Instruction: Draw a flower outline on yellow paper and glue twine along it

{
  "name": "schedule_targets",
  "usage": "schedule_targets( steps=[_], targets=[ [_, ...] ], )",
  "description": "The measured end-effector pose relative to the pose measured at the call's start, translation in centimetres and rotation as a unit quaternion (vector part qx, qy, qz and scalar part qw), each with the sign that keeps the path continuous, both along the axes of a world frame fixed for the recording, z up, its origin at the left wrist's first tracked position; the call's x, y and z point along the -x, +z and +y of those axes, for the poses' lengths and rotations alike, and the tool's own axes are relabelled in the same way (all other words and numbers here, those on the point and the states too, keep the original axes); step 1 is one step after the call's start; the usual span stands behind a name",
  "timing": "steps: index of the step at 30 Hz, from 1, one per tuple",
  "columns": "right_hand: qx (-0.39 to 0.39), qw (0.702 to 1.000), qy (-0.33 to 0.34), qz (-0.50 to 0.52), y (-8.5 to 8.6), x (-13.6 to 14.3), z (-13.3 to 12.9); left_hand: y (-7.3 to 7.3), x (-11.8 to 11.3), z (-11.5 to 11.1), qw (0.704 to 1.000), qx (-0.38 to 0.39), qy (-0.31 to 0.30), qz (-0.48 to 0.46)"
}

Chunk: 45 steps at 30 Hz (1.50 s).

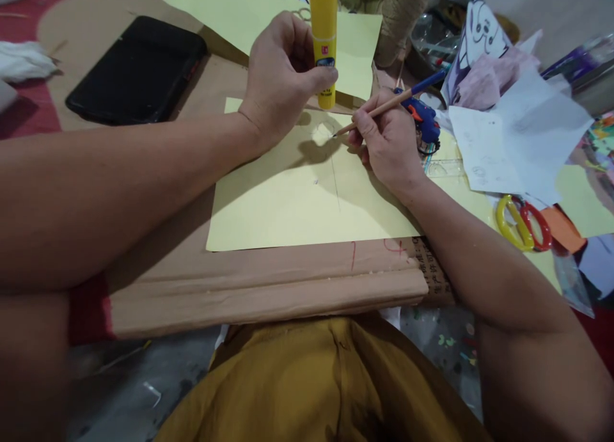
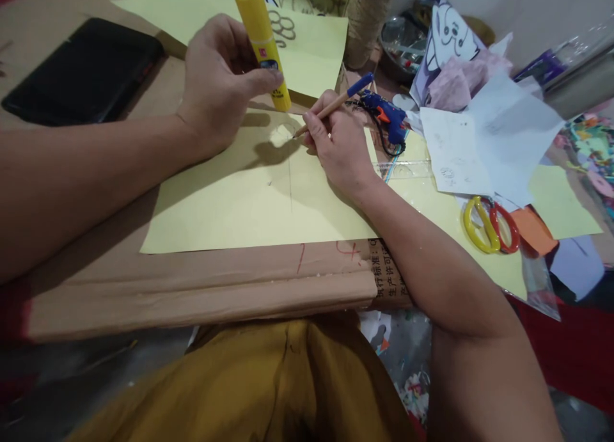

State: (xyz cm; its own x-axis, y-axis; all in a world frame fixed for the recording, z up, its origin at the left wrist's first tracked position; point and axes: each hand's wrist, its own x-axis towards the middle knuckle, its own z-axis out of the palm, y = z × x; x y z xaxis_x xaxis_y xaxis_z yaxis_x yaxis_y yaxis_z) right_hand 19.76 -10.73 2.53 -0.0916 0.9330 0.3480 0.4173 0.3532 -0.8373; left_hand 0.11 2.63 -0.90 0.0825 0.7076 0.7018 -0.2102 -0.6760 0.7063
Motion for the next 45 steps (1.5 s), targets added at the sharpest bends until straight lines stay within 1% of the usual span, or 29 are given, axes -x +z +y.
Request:
schedule_targets(
  steps=[2,4,6,8,11,14,16,18,21,23,26,28,30,32,33,36,39,42,45],
  targets=[
    [0.008,1.000,-0.003,-0.008,0.3,0.0,-0.2,0.8,-0.3,-1.1,0.999,0.025,0.031,-0.017],
    [0.017,1.000,-0.006,-0.012,0.7,0.1,-0.6,1.5,-0.5,-2.0,0.998,0.054,0.038,0.005],
    [0.011,1.000,-0.017,0.005,1.1,0.1,-0.9,1.8,-0.4,-2.4,0.997,0.072,0.039,0.015],
    [-0.016,0.998,-0.034,0.045,1.3,0.0,-1.0,1.8,-0.2,-2.4,0.997,0.076,0.029,0.017],
    [-0.059,0.993,-0.058,0.087,1.4,-0.4,-1.1,1.3,0.3,-2.0,0.998,0.066,0.000,0.009],
    [-0.066,0.994,-0.073,0.054,1.6,-1.1,-1.2,0.9,0.8,-1.6,0.997,0.067,-0.032,-0.009],
    [-0.061,0.995,-0.081,0.023,1.9,-1.6,-1.6,0.9,1.0,-1.6,0.996,0.075,-0.055,-0.005],
    [-0.067,0.994,-0.088,0.017,2.5,-2.0,-2.1,1.1,1.2,-1.8,0.995,0.080,-0.062,0.006],
    [-0.112,0.987,-0.102,0.058,3.8,-2.4,-2.9,1.4,1.5,-2.3,0.996,0.080,-0.043,0.022],
    [-0.148,0.977,-0.127,0.086,4.9,-2.6,-3.5,1.3,1.6,-2.4,0.996,0.082,-0.023,0.028],
    [-0.214,0.955,-0.172,0.116,6.4,-3.1,-3.9,0.9,1.8,-2.2,0.995,0.096,0.005,0.022],
    [-0.265,0.936,-0.181,0.142,6.8,-3.8,-3.9,0.6,1.9,-2.0,0.994,0.111,0.014,0.009],
    [-0.307,0.920,-0.177,0.167,6.8,-4.7,-3.6,0.4,2.0,-1.8,0.992,0.125,0.024,-0.007],
    [-0.321,0.915,-0.179,0.170,6.4,-5.7,-3.2,0.4,1.9,-1.9,0.990,0.133,0.038,-0.020],
    [-0.318,0.915,-0.187,0.161,6.1,-6.2,-3.0,0.5,1.9,-2.0,0.990,0.135,0.047,-0.023],
    [-0.283,0.931,-0.204,0.103,5.2,-7.1,-2.8,0.9,1.9,-2.4,0.990,0.125,0.060,-0.016],
    [-0.275,0.937,-0.202,0.074,4.8,-6.9,-3.3,1.2,2.2,-2.8,0.992,0.116,0.052,0.011],
    [-0.279,0.936,-0.205,0.063,4.7,-6.0,-4.0,1.5,2.7,-2.8,0.990,0.126,0.047,0.037],
    [-0.233,0.948,-0.206,0.065,4.6,-5.1,-4.3,2.3,3.5,-2.5,0.987,0.135,0.050,0.064]
  ],
)
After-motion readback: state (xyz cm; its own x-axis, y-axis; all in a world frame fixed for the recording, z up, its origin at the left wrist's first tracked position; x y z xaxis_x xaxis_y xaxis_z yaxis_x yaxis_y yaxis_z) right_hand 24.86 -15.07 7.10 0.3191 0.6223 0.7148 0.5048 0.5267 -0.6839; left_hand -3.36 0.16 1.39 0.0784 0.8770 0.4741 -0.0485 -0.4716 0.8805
